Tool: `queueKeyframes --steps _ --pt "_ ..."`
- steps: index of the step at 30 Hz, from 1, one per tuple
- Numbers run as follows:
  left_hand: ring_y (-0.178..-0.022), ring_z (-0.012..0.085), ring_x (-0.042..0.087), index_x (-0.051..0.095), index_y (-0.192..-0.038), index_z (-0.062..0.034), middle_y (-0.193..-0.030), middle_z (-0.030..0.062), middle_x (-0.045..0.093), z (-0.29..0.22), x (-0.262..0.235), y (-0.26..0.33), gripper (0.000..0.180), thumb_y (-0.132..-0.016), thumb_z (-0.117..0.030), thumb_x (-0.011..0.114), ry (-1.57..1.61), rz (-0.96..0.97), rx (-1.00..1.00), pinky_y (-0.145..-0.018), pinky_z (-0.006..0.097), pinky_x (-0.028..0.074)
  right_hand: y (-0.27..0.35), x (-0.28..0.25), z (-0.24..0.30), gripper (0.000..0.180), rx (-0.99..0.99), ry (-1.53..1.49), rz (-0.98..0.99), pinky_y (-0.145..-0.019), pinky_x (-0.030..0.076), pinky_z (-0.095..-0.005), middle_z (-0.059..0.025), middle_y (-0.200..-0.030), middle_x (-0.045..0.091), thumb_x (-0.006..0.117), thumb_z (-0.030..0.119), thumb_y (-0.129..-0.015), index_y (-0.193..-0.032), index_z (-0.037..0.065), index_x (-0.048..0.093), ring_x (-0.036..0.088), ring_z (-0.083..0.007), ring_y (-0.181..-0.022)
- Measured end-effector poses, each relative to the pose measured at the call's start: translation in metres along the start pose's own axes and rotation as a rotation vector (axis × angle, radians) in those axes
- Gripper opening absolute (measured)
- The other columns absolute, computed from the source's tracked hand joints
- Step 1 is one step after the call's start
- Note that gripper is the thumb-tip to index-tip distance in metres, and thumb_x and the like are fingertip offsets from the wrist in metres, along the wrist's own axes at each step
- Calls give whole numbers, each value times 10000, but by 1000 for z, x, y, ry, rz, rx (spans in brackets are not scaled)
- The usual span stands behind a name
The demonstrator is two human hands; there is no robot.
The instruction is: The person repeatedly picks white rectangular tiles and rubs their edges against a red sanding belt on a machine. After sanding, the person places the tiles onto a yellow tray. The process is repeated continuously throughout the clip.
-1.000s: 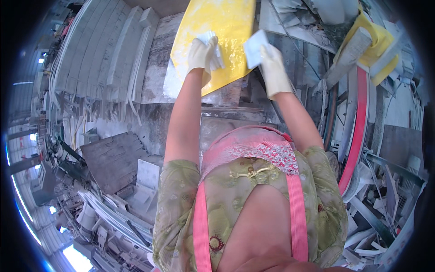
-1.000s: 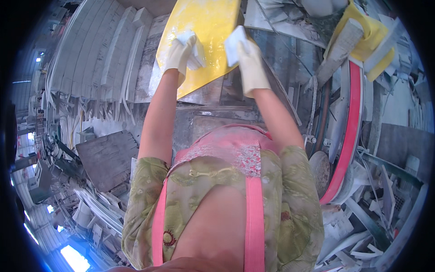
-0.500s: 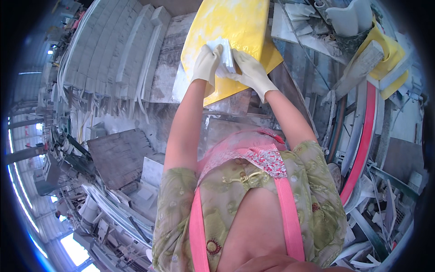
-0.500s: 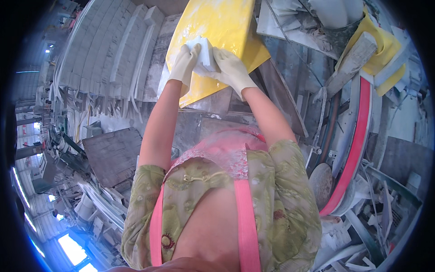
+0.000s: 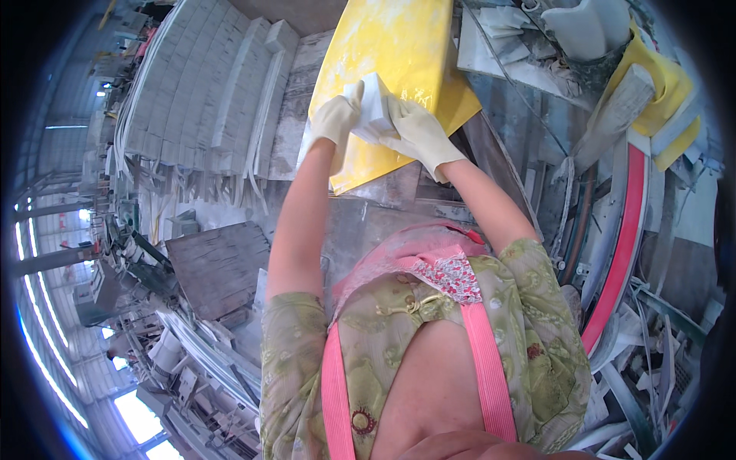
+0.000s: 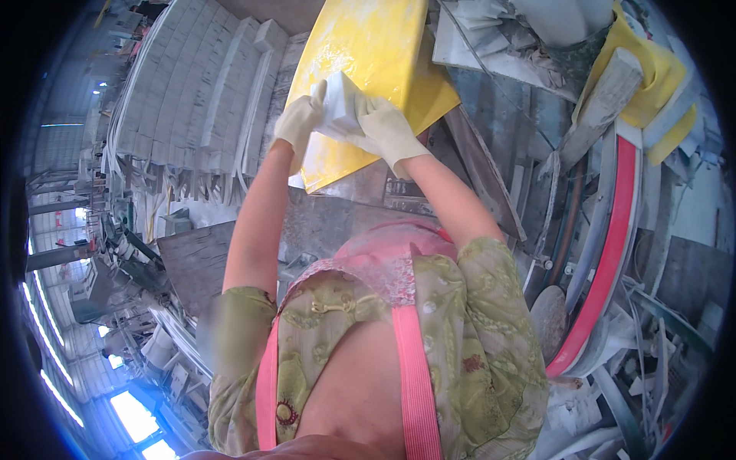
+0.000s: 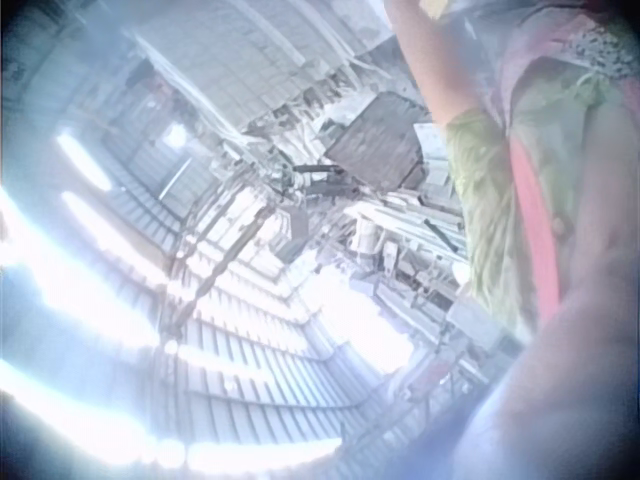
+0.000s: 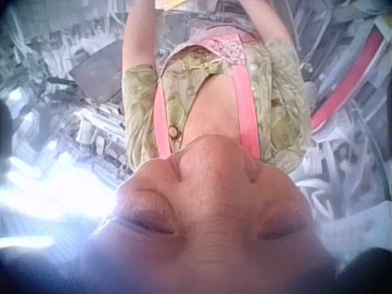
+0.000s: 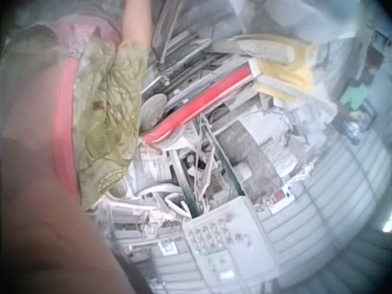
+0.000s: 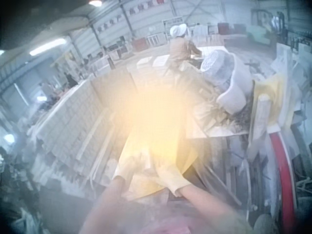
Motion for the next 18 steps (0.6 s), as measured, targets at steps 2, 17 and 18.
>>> queueKeyframes --steps 2,17,18 --pt "-841 301 692 689 -981 55 -890 208 702 -3 -15 -6 913 -957 -806 388 163 226 -198 -834 378 524 9 -2 4 747 6 -5 -28 -948 525 -459 -243 -1168 647 747 274 -868 -1435 -95 430 609 -410 -1117" --pt "-763 222 660 702 -1112 55 -883 150 705 -13 -28 -1 812 -996 -705 440 170 58 -336 -743 343 509 65 5 -1 571 -192 -214 -521 -948 521 -413 -169 -1070 655 707 77 -749 -1266 -94 535 617 -335 -1032" --pt "-776 225 660 710 -1109 45 -890 155 714 -18 -31 3 848 -981 -743 423 115 63 -338 -760 353 503 65 6 -2 551 -176 -231 -518 -944 523 -415 -172 -1071 655 691 58 -751 -1257 -95 536 619 -337 -1022"
Point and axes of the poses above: each hand's wrist, its own y-axis away from the middle knuckle, its own x-axis out of the palm, z = x × y, the point moved 3 cm from there along -y, towards the middle knuckle
